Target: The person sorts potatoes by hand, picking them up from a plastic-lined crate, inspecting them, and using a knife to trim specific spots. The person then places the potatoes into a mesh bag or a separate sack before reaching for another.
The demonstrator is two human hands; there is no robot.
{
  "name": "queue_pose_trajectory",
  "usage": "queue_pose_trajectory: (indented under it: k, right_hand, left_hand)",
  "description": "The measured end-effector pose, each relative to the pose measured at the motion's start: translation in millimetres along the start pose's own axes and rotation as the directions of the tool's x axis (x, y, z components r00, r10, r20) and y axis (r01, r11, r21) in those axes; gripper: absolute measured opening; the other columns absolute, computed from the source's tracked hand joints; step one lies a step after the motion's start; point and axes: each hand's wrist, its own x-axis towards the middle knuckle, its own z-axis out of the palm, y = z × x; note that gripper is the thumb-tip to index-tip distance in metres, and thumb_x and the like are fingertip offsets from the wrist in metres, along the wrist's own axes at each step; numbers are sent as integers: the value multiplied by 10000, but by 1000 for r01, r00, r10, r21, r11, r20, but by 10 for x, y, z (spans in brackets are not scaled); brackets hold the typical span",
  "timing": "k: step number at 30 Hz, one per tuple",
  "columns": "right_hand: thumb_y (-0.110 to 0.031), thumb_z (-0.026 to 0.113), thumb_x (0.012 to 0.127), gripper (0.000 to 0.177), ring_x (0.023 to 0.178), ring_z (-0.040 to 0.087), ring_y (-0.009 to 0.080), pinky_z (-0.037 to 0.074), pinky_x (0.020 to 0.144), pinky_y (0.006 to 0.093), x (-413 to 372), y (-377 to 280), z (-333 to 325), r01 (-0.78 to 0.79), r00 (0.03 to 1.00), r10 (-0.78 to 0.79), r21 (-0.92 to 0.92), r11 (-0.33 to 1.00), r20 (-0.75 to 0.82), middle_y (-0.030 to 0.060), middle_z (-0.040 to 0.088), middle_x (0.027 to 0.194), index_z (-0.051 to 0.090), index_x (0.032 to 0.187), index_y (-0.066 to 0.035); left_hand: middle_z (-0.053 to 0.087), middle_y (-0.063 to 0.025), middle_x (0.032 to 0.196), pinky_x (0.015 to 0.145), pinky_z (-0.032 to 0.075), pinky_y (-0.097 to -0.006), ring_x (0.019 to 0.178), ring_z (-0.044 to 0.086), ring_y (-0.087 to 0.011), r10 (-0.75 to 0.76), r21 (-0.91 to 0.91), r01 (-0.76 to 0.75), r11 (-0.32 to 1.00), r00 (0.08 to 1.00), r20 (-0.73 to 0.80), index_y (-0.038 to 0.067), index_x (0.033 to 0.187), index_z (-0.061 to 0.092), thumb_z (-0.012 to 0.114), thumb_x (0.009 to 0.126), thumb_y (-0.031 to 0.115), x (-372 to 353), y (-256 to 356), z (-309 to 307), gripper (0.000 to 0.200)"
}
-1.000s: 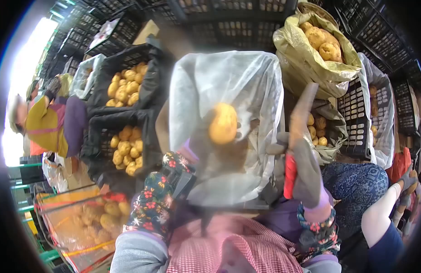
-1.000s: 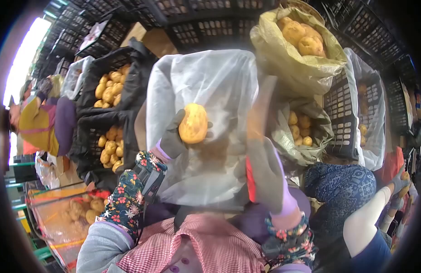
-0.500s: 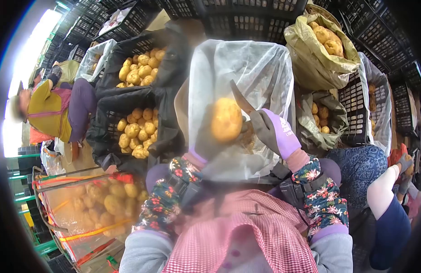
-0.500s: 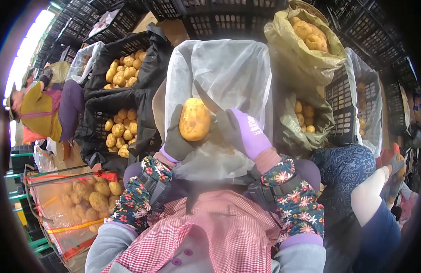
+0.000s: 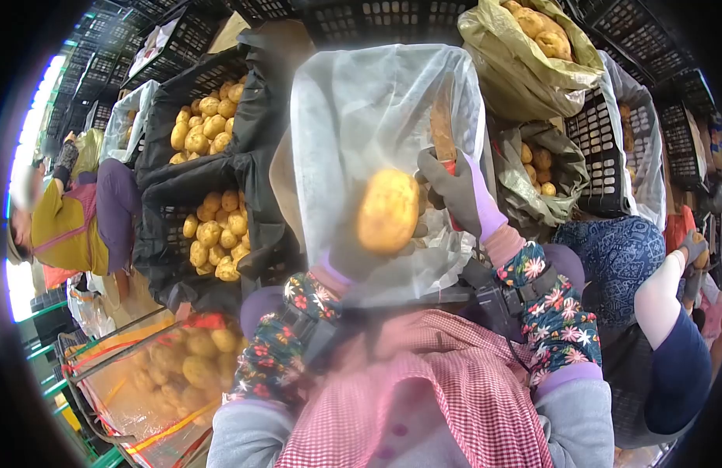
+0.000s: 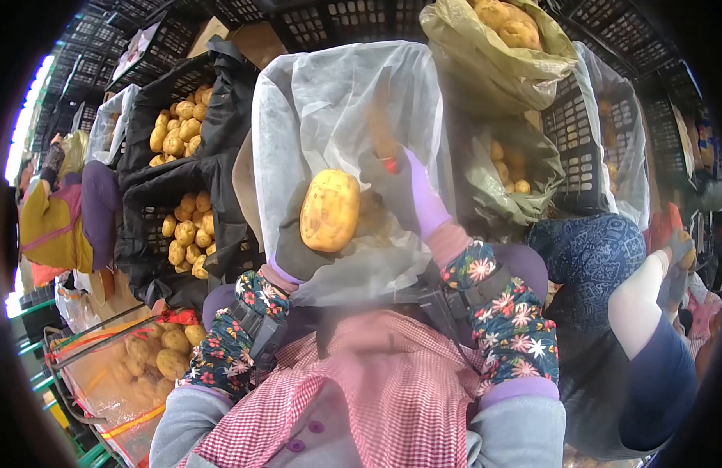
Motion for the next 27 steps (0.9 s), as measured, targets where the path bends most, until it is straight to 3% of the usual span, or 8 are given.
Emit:
queue_pose_trajectory:
  k: [4,7,9,10,15,18,22,27]
  right_hand:
    - [-432,532,992,433,606,474,67,397,548,236,-55,-12,-24,17,999,-17,1,1000,-38,38,606,850,569,1088,-12]
    - [-410,498,982,453,762,596,142,476,683,299,-89,-107,-117,-37,999,37,-152,988,0,70,632,889,557,1197,-17]
    - [-443,459,992,473,766,605,169,475,685,322,-71,-63,-143,-27,1000,28,-250,968,1,102,631,836,575,1148,-11]
    - [-434,462,993,461,770,614,195,477,691,334,-68,-75,-134,-51,999,53,-281,958,0,118,635,836,581,1132,-10]
    - [-356,495,1000,359,623,565,193,469,605,325,-103,37,-47,230,970,-235,-535,813,60,105,600,763,596,1002,-11]
    - [-260,565,954,248,713,601,353,478,665,408,-261,-132,121,380,925,-303,-609,697,230,201,599,780,614,920,-18]
    - [-283,586,935,216,782,609,371,475,663,458,-274,4,122,519,847,-376,-738,431,377,155,625,812,620,883,-76]
    - [-323,578,939,237,762,614,360,482,650,459,-263,33,127,481,851,-398,-810,335,341,144,603,773,602,865,-99]
  left_hand:
    - [472,-147,1422,1166,301,-490,1327,448,-342,-113,-29,115,993,992,47,60,1374,497,467,957,408,68,113,-30,544]
    - [513,-131,1386,1082,410,-407,1269,516,-257,72,123,-55,991,988,-134,38,1450,312,749,760,194,145,72,-37,831]
    - [536,-126,1362,1027,473,-358,1235,554,-209,-78,-396,-20,918,970,-229,24,1484,221,884,669,83,127,57,-30,1052]
    - [536,-130,1360,1014,483,-353,1231,556,-206,-306,-851,85,518,948,-91,22,1482,221,877,678,74,50,74,-40,1039]
    - [540,-132,1338,972,512,-337,1192,576,-209,-22,-105,7,994,989,-144,33,1478,228,830,731,25,19,-66,-43,959]
    - [547,-134,1320,961,520,-343,1166,589,-215,-273,-873,95,479,961,-45,43,1457,288,812,750,16,42,-70,-47,880]
    - [555,-138,1302,946,530,-358,1150,599,-218,-457,-873,129,-470,811,366,41,1410,366,791,769,4,119,5,-180,770]
    - [559,-133,1299,949,528,-377,1159,597,-223,-394,-938,64,-340,896,204,36,1387,385,784,775,6,44,-71,-26,731]
